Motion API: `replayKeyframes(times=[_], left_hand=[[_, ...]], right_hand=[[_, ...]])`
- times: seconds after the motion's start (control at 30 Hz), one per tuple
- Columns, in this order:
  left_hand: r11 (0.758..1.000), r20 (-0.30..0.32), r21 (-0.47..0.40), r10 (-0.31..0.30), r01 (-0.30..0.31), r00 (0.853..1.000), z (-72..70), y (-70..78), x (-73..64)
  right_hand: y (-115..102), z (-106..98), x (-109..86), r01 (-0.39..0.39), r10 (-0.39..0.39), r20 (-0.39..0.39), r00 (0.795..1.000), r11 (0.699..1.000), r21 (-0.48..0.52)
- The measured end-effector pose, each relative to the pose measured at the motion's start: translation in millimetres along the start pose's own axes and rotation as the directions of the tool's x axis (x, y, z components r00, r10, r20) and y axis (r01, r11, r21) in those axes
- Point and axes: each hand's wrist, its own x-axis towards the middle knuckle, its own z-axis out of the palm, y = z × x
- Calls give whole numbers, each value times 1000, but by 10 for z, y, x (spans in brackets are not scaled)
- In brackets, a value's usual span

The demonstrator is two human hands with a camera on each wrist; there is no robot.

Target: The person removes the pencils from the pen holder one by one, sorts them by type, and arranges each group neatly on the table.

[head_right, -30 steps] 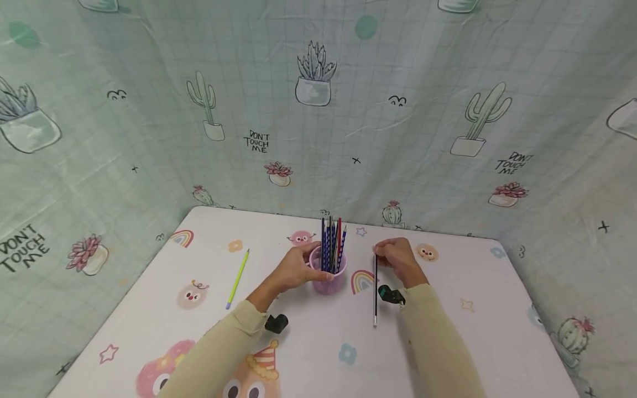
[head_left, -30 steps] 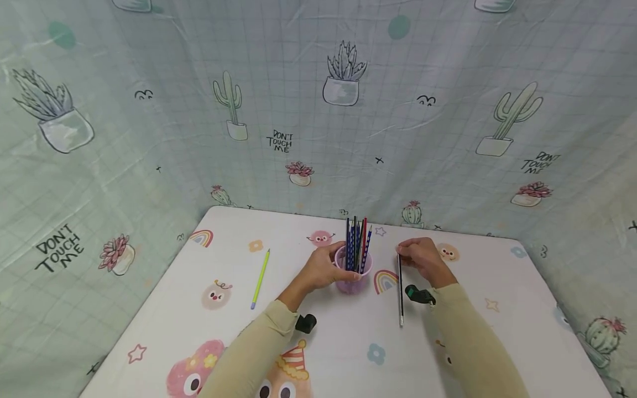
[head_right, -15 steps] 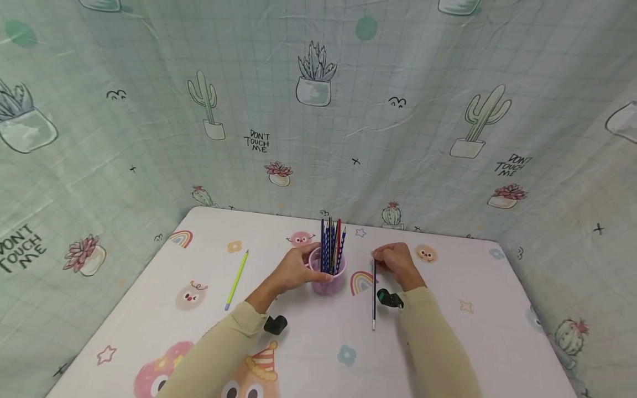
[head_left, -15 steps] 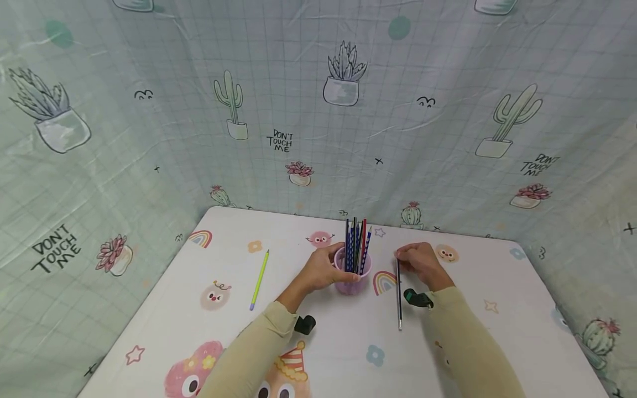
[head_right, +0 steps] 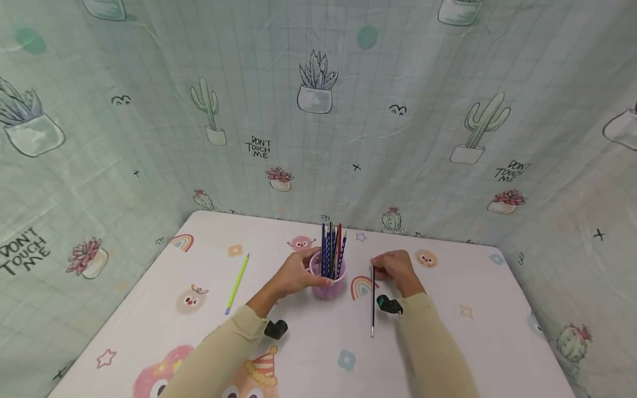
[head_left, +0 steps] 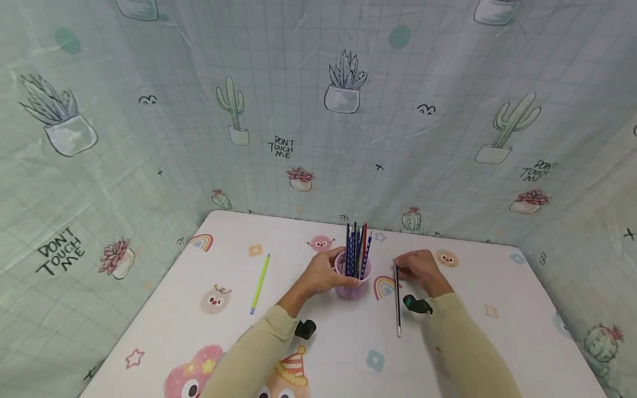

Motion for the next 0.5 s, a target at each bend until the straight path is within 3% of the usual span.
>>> replayKeyframes(times=[0.5], left_hand=[[1000,1,-1,-4,4,1000,5,-2,-15]], right_hand=[[24,23,2,-2,1,-13,1000,1000,-27]])
